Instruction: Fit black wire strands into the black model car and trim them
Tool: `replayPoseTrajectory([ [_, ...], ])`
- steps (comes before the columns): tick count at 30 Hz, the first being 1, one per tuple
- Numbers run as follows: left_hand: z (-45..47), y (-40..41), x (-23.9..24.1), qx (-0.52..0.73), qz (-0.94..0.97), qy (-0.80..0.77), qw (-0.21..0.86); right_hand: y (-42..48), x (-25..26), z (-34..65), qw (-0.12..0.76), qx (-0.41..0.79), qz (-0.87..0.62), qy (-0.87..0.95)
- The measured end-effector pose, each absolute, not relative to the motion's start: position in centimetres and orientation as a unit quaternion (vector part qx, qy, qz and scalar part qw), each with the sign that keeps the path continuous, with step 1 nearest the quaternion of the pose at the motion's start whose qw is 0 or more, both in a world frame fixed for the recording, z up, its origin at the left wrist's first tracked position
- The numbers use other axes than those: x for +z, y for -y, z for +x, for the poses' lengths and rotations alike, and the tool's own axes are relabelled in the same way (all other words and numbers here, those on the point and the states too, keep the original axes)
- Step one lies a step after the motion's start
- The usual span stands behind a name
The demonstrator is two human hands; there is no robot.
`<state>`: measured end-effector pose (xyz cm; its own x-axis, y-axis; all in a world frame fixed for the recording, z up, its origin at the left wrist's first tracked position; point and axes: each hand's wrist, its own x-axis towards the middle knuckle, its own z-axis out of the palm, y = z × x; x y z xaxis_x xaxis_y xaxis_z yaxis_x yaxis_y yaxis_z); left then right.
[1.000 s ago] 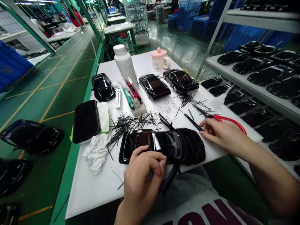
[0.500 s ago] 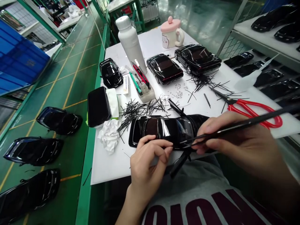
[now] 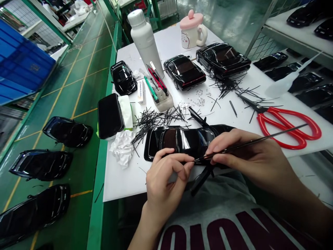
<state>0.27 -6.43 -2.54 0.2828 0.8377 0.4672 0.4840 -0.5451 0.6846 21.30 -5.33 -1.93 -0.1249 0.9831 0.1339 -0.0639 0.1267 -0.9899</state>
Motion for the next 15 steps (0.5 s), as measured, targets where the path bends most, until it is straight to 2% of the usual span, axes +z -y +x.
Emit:
replayPoseTrajectory([
  [7,0.2,6.4,-2.4,0.421,0.776,-0.425,0.2,5.3,-2.3,21.9,0.504,0.486,-0.408,0.586],
  [12,-0.9,6.6,-2.8,0.439,0.751,-0.473,0.139,4.4,-2.4,23.2,0.403,0.422,-0.304,0.753],
  [15,-1.0,6.9,-3.2,0.422,0.747,-0.499,0.12,4.0,-2.5,23.5,0.375,0.366,-0.272,0.807],
])
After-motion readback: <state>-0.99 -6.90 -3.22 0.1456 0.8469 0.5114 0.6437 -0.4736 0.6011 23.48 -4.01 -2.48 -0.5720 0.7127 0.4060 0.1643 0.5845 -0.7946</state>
